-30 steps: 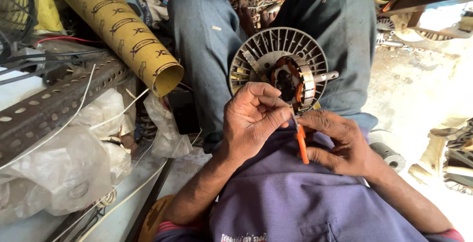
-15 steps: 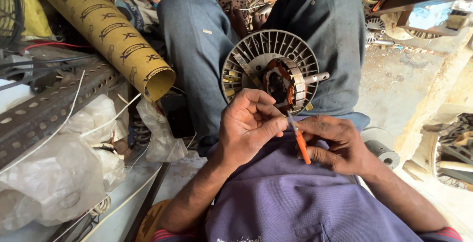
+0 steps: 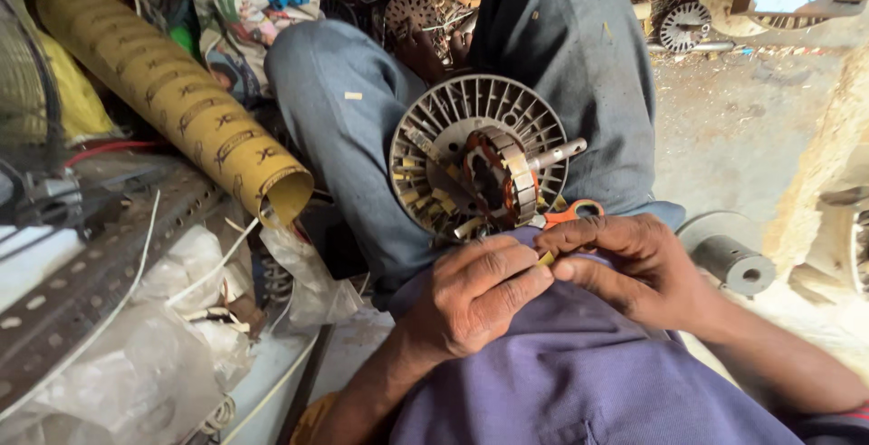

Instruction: The person trims copper wires on a fan motor stator using a small cutter and twists the wires by hand while holding the stator between their legs.

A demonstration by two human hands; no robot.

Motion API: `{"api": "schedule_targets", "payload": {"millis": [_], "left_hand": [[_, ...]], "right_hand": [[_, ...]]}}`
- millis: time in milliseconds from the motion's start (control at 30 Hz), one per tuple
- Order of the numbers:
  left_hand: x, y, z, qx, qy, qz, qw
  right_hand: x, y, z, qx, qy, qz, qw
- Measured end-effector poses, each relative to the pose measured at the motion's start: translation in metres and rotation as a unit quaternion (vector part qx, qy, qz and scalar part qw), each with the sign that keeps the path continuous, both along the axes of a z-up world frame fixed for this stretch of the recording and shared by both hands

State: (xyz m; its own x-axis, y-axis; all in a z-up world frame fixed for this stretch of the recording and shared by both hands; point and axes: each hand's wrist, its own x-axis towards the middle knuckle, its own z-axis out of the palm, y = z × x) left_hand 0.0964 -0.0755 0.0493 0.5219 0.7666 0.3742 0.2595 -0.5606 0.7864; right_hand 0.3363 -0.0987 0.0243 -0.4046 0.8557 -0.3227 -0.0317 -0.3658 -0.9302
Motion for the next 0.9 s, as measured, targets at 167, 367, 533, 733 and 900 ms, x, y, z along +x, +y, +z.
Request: {"api": "schedule_targets", "payload": {"millis": [167,367,533,733,900], "left_hand": [[0.006,0.009,-0.002,-0.038,-0.006,0.035,0.999],[0.011,0.011,-0.011,-0.004,0.024,0.088,0.996],[0.014,0.008,-0.015,-0.042,0.014,0.113,0.993],[0.019,0.007,-0.010,-0.047,-0.001,0.139,0.989],[0.020,0.008,-0.010,-0.031,0.016,0.138,0.990]], "right_hand": [[-0.018,-0.005,-0.010,0.048,-0.065,-0.105,0.991],[-0.023,0.013,-0.003,0.181,-0.120,-0.082,0.973],[-0.024,0.019,-0.007,0.231,-0.101,-0.081,0.964],[-0.026,0.020,-0.011,0.256,-0.066,-0.114,0.958],[-0.026,0.021,-0.014,0.260,-0.044,-0.122,0.957]]}}
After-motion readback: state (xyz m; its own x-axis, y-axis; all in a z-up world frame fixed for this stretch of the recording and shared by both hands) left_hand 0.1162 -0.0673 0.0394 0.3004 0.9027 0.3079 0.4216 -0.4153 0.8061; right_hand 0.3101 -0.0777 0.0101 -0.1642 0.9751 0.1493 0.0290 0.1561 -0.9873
